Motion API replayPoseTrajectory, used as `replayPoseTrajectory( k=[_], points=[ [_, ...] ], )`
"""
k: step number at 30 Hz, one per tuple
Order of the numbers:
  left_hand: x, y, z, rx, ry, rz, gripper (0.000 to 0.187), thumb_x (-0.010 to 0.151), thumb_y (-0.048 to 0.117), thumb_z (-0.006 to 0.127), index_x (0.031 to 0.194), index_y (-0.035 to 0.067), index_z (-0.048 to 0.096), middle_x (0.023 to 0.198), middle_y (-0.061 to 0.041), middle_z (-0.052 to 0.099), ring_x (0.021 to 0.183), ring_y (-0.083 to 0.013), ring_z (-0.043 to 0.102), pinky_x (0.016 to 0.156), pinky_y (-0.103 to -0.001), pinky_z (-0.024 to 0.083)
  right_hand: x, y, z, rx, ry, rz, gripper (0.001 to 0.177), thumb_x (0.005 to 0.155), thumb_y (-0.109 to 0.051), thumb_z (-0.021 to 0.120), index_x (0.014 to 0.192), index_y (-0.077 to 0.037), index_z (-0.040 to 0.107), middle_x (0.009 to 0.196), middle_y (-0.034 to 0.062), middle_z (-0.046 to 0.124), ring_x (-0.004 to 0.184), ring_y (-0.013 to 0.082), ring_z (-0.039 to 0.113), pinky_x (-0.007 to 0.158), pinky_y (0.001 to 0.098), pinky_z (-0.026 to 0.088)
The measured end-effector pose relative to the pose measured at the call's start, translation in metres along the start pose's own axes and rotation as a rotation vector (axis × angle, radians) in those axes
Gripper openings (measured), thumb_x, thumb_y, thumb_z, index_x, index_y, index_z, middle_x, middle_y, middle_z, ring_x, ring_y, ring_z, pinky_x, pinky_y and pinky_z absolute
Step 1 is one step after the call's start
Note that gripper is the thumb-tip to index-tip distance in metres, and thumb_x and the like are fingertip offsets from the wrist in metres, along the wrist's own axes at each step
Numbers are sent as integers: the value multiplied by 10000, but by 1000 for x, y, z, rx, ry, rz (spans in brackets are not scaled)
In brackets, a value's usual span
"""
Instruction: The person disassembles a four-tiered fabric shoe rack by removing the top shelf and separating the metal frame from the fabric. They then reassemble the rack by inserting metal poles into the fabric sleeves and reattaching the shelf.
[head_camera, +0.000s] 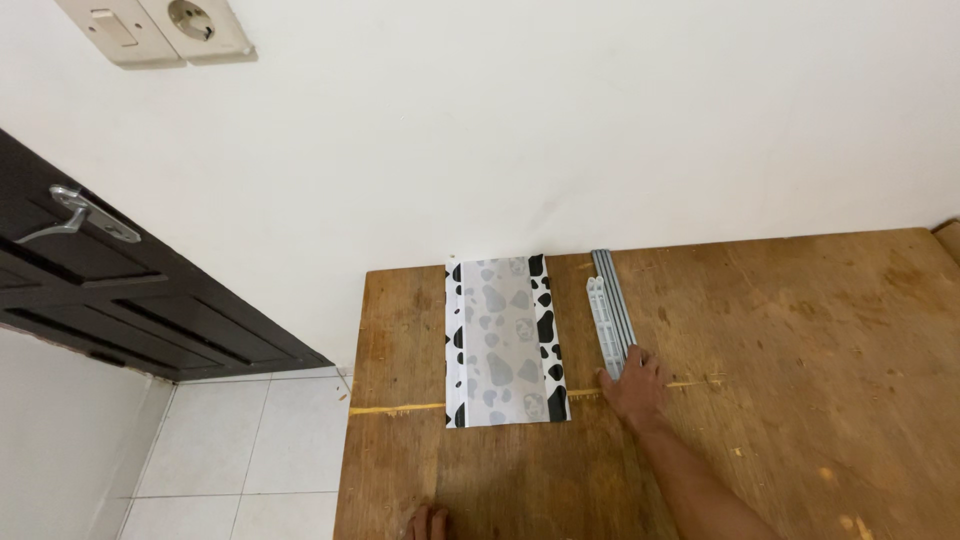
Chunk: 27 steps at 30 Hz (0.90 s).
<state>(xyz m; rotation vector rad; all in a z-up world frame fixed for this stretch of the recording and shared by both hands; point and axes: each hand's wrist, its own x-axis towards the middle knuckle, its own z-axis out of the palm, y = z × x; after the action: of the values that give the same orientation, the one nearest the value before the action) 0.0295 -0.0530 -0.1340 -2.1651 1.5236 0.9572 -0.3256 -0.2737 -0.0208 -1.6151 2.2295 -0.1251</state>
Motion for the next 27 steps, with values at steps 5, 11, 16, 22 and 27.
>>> replayPoseTrajectory(
  k=[5, 11, 16, 22, 27],
  points=[
    [-27, 2, 0, -36, 85, 63, 902, 869, 521, 770, 1553, 198, 279, 1662, -109, 114, 1560, -337, 122, 1274, -545, 155, -22, 11, -2, 132, 67, -44, 839, 886, -496, 678, 1508, -53, 331, 1450, 285, 422, 1334, 432, 401, 1066, 569, 406],
    [-107, 19, -24, -188, 277, 95, 805, 887, 372, 726, 1540, 181, 296, 1641, -114, 210, 1543, -332, 189, 1249, -500, 223, -118, 21, 22, 15, 145, -314, 746, 880, -477, 669, 1445, -47, 439, 1490, 273, 380, 1395, 428, 344, 1152, 561, 324],
    [-157, 20, -36, -193, 267, 96, 756, 941, 304, 688, 1556, 169, 269, 1650, -160, 164, 1533, -383, 153, 1249, -514, 181, -192, 27, 44, -115, 158, -370, 713, 818, -403, 686, 1434, -106, 484, 1531, 192, 333, 1439, 373, 314, 1179, 555, 275],
    [-194, 3, 0, -217, 230, 17, 792, 929, 306, 686, 1579, 203, 245, 1662, -152, 145, 1548, -357, 159, 1246, -537, 214, -157, 50, 43, -118, 109, -487, 523, 901, -306, 615, 1363, -78, 521, 1532, 179, 371, 1402, 398, 366, 1136, 548, 341],
    [-181, -15, 41, -230, 131, -56, 829, 947, 405, 700, 1596, 245, 210, 1676, -152, 72, 1546, -401, 107, 1231, -604, 192, -119, 58, 44, -151, 37, -491, 498, 946, -191, 560, 1408, -18, 487, 1523, 177, 399, 1278, 385, 484, 1061, 526, 434]
  ],
)
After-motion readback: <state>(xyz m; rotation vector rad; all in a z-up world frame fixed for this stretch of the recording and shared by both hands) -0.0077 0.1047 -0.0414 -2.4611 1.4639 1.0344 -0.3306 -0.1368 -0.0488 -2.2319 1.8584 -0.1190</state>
